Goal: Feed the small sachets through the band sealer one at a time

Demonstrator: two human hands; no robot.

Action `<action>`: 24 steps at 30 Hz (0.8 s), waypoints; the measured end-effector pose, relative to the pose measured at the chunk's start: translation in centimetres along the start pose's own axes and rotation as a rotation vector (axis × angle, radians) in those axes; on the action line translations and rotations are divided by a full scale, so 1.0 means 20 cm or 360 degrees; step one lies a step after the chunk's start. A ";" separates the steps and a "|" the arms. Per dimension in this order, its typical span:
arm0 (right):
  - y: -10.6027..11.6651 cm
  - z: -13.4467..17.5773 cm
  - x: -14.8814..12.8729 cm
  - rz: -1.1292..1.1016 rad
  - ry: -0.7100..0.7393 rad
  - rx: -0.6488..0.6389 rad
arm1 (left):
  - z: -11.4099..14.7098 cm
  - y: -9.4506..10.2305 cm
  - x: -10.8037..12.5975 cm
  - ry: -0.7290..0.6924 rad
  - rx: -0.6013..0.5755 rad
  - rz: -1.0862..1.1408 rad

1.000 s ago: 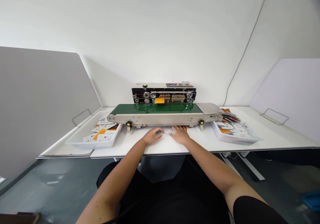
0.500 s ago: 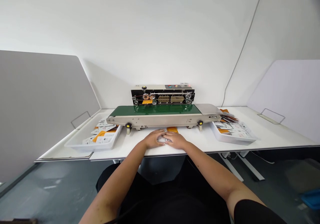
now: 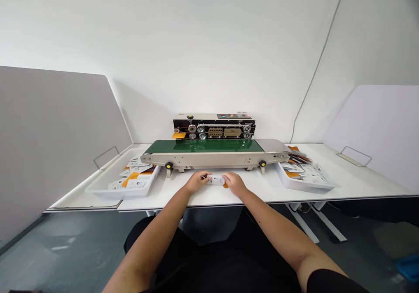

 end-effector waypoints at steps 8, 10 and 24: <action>-0.01 0.00 0.07 -0.0515 -0.0356 -0.0066 | 0.00 -0.02 -0.04 0.0210 0.0093 0.0461; -0.02 0.00 0.07 -0.0515 -0.0338 -0.0064 | 0.00 -0.01 -0.04 0.0215 0.0106 0.0502; -0.01 -0.07 -0.08 -0.0035 -0.0084 -0.0652 | 0.01 -0.04 -0.02 0.0236 -0.0044 0.0711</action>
Point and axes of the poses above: each hand's wrist, its own z-axis away from the middle knuckle, its own y-axis out of the back of the hand, x = y × z, the point moved 5 cm from there along -z, towards the middle knuckle, and after that the axes turned 8 degrees about -y, right-handed, at the moved point
